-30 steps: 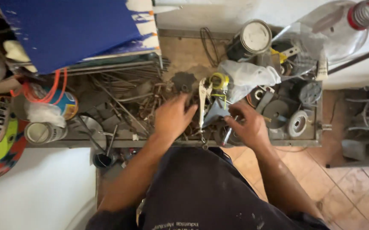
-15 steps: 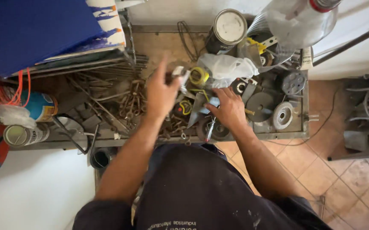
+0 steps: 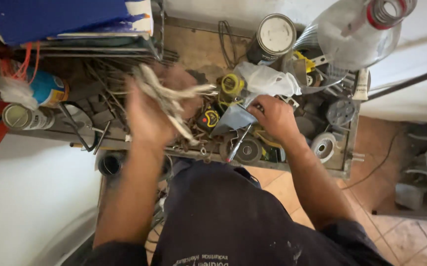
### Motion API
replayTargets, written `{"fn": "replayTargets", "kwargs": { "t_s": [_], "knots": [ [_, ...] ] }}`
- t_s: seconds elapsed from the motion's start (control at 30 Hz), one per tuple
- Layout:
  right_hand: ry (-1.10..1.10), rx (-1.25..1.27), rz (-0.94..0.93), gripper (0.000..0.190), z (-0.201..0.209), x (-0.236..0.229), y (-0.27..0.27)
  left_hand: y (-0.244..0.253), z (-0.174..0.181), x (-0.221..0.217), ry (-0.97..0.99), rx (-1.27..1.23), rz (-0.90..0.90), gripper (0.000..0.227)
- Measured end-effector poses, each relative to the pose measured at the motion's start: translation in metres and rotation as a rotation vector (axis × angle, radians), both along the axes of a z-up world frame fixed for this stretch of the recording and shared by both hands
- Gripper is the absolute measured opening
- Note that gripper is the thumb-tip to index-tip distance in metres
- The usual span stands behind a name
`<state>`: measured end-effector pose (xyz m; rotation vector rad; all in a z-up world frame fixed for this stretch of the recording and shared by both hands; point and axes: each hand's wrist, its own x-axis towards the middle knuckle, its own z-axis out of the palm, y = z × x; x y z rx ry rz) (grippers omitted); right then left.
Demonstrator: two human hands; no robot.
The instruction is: Sorting and organizing various metal parts and tools on a cluttered workshop workbench
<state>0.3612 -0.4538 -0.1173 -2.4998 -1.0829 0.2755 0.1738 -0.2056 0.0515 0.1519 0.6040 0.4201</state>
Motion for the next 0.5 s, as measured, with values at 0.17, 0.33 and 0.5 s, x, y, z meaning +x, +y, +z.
{"fn": "replayTargets", "kwargs": {
  "t_s": [0.17, 0.33, 0.5],
  "knots": [
    [-0.056, -0.065, -0.049, 0.038, -0.004, -0.008, 0.002, -0.046, -0.151, -0.013, 0.201, -0.039, -0.218, 0.034],
    [0.005, -0.003, -0.075, 0.051, -0.021, -0.011, 0.004, -0.031, -0.152, -0.051, -0.062, -0.084, -0.221, 0.031],
    [-0.11, -0.079, -0.021, 0.039, -0.028, -0.015, 0.009, -0.021, -0.127, -0.084, -0.242, 0.28, -0.209, 0.069]
  ]
}}
